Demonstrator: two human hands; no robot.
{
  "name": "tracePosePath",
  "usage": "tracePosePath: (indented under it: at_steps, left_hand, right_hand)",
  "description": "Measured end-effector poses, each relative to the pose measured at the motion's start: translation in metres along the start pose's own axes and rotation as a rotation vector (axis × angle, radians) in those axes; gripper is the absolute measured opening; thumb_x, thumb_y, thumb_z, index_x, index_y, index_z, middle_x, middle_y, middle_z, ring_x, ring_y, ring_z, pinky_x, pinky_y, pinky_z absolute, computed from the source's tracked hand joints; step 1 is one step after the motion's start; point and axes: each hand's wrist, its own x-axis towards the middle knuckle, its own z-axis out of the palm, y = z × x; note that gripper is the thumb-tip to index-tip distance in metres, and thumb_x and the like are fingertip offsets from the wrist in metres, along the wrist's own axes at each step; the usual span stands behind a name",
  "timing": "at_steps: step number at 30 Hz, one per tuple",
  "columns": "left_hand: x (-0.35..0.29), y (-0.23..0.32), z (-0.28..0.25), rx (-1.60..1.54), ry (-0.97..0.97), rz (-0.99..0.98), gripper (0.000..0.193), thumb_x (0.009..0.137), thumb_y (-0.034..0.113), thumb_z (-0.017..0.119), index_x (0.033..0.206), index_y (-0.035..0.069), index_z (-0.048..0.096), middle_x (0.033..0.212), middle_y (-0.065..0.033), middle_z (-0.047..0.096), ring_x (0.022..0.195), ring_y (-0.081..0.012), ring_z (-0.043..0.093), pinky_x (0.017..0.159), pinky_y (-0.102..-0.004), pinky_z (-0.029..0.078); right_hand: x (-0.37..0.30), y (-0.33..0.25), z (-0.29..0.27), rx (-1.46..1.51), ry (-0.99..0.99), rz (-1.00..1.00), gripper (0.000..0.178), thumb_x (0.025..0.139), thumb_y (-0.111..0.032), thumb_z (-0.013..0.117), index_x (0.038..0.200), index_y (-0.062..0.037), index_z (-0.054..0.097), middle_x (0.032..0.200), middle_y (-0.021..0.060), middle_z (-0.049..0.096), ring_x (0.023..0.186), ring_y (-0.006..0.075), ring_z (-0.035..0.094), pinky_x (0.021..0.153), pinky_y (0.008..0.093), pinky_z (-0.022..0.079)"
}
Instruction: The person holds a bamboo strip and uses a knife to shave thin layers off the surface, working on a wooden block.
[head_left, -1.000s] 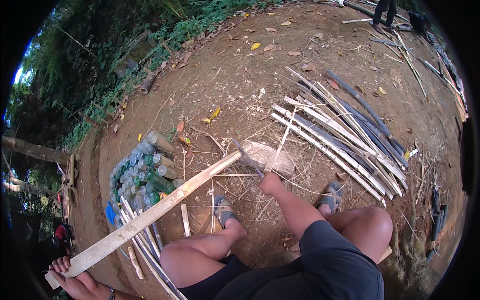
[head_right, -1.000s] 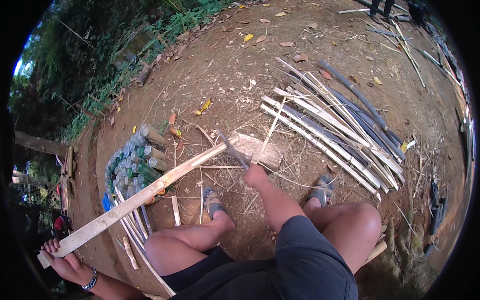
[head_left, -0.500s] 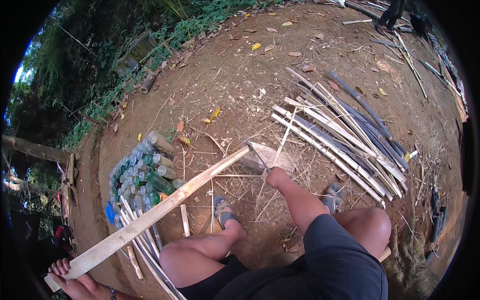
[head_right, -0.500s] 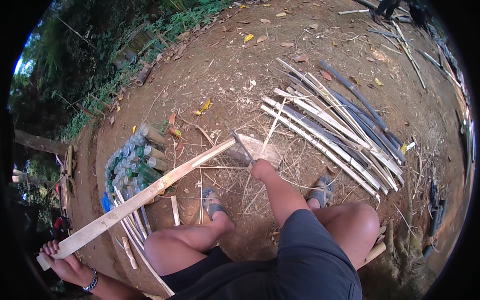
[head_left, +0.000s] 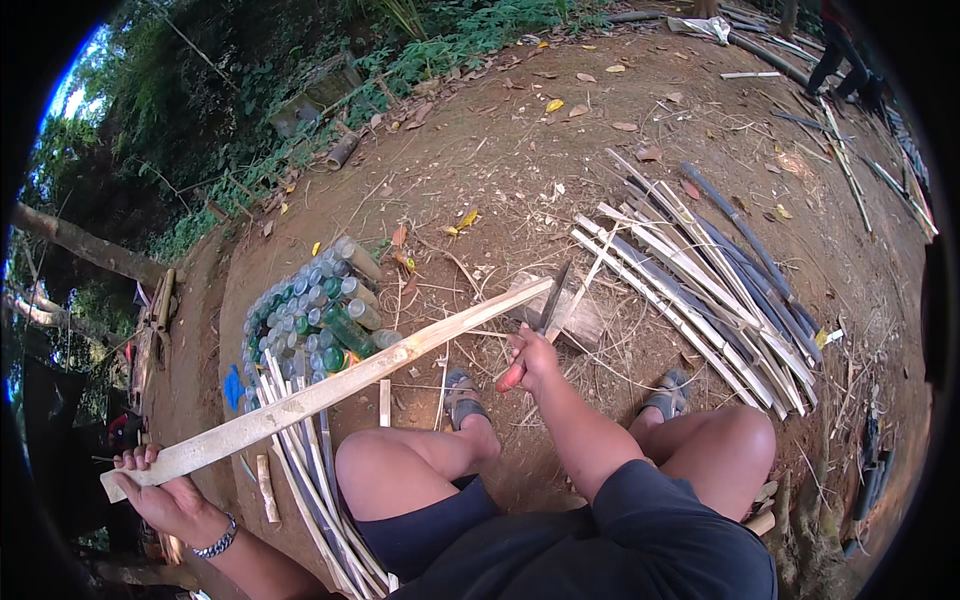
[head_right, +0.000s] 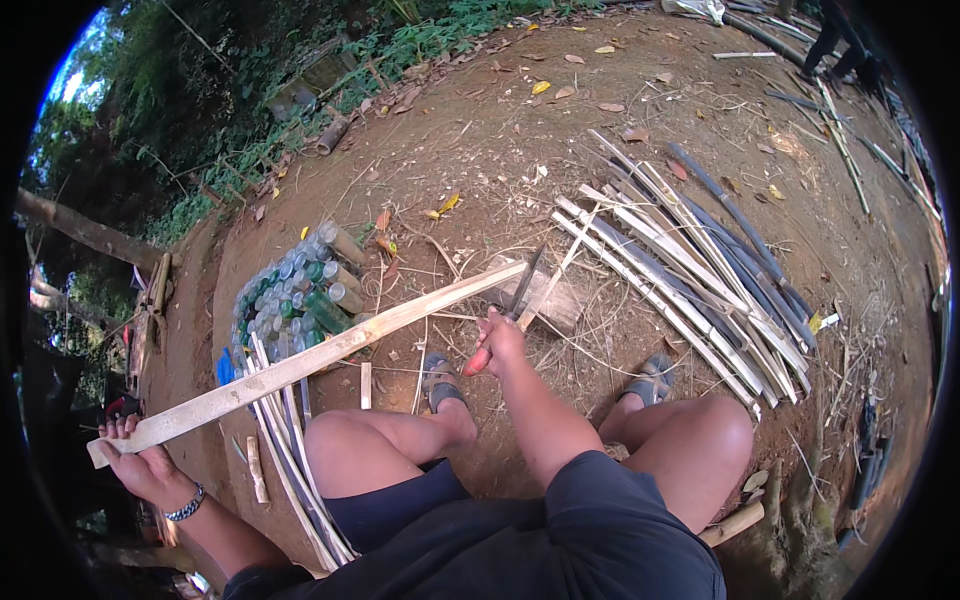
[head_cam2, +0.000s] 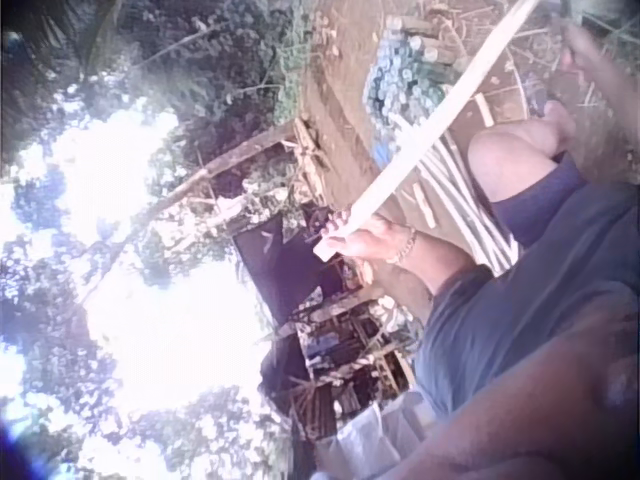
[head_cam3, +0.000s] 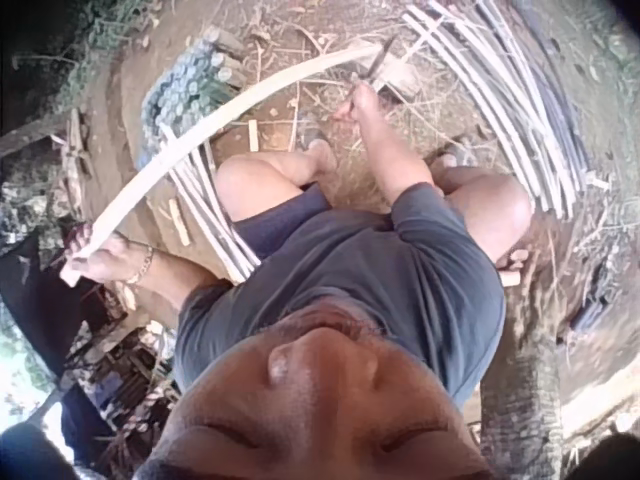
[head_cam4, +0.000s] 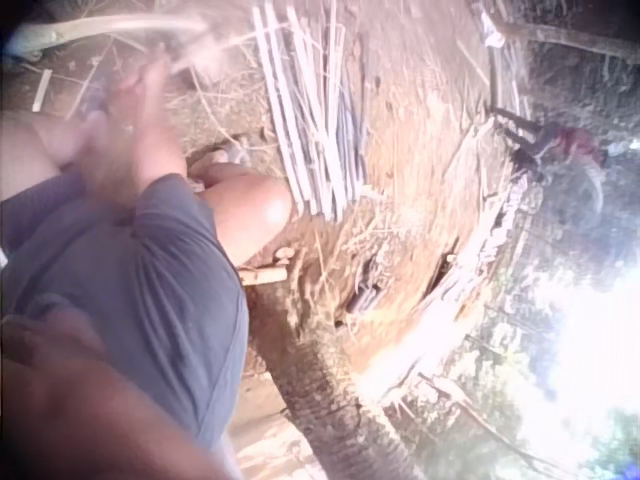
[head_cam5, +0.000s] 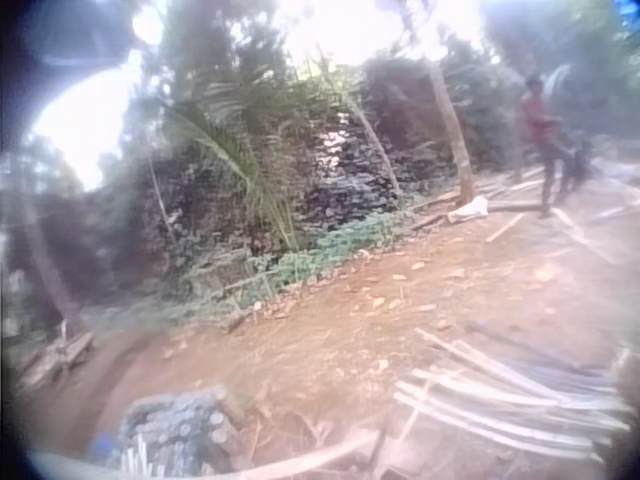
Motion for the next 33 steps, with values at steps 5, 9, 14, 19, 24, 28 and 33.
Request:
tracePosePath:
  at_steps: [5, 9, 14, 19, 24, 28, 33]
  left_hand:
    - [-0.012, 0.001, -0.045, 0.022, 0.141, 0.060, 0.025, 0.100, 0.029, 0.043, 0.096, 0.004, 0.044, 0.083, -0.0057, 0.044, 0.077, -0.0174, 0.045, 0.072, -0.0335, 0.044]
    - [-0.018, -0.038, -0.069, -0.016, 0.400, 0.018, 0.034, 0.100, 0.036, 0.042, 0.097, 0.003, 0.046, 0.087, -0.0078, 0.049, 0.083, -0.0194, 0.049, 0.077, -0.0357, 0.048]
    - [-0.009, -0.131, -0.076, -0.146, 0.783, -0.117, 0.056, 0.096, 0.049, 0.043, 0.111, -0.005, 0.046, 0.098, -0.0124, 0.053, 0.102, -0.0265, 0.054, 0.090, -0.0410, 0.049]
    - [-0.041, -0.224, -0.053, 0.131, 0.572, -0.626, 0.072, 0.092, 0.041, 0.053, 0.138, -0.007, 0.027, 0.141, -0.0214, 0.036, 0.127, -0.0296, 0.042, 0.103, -0.0465, 0.037]
    - [-0.103, -0.280, 0.066, 0.540, 0.173, -0.518, 0.057, 0.092, 0.024, 0.058, 0.136, -0.004, 0.035, 0.142, -0.0183, 0.038, 0.131, -0.0245, 0.038, 0.107, -0.0392, 0.032]
    - [-0.107, -0.260, 0.179, 0.246, -0.431, -0.546, 0.053, 0.094, 0.024, 0.057, 0.138, 0.003, 0.037, 0.137, -0.0114, 0.045, 0.124, -0.0200, 0.046, 0.099, -0.0329, 0.040]
    - [-0.071, -0.216, 0.273, 0.094, -0.622, -0.135, 0.044, 0.096, 0.021, 0.054, 0.132, 0.000, 0.041, 0.128, -0.0142, 0.052, 0.117, -0.0188, 0.051, 0.097, -0.0320, 0.043]
  right_hand:
    - [-0.030, -0.048, 0.047, 0.265, -0.068, -0.199, 0.023, 0.093, -0.023, 0.058, 0.103, -0.0066, 0.047, 0.088, 0.0079, 0.057, 0.056, 0.0117, 0.043, 0.052, 0.0265, 0.043]
    - [-0.052, -0.105, 0.061, 0.306, -0.091, -0.318, 0.014, 0.092, -0.018, 0.059, 0.096, -0.0080, 0.050, 0.073, 0.0011, 0.050, 0.056, 0.0097, 0.043, 0.052, 0.0256, 0.043]
    - [-0.096, -0.179, 0.067, 0.285, -0.141, -0.688, 0.011, 0.089, -0.008, 0.061, 0.089, -0.0094, 0.050, 0.067, -0.0016, 0.046, 0.056, 0.0085, 0.046, 0.051, 0.0252, 0.043]
    - [-0.161, -0.256, 0.087, 0.374, -0.210, -1.044, 0.015, 0.088, -0.006, 0.061, 0.096, -0.0069, 0.049, 0.074, -0.0008, 0.049, 0.058, 0.0082, 0.047, 0.051, 0.0242, 0.043]
    - [-0.207, -0.283, 0.126, 0.140, -0.203, -1.266, 0.027, 0.084, -0.004, 0.067, 0.103, -0.0024, 0.048, 0.073, 0.0022, 0.052, 0.058, 0.0090, 0.050, 0.052, 0.0233, 0.044]
    - [-0.232, -0.250, 0.156, -0.351, -0.237, -1.368, 0.038, 0.078, -0.010, 0.076, 0.104, -0.0013, 0.050, 0.078, 0.0032, 0.058, 0.064, 0.0100, 0.055, 0.060, 0.0238, 0.046]
    - [-0.258, -0.193, 0.187, -0.575, -0.504, -1.055, 0.042, 0.075, -0.013, 0.079, 0.104, -0.0003, 0.052, 0.084, 0.0067, 0.065, 0.075, 0.0123, 0.061, 0.067, 0.0280, 0.050]
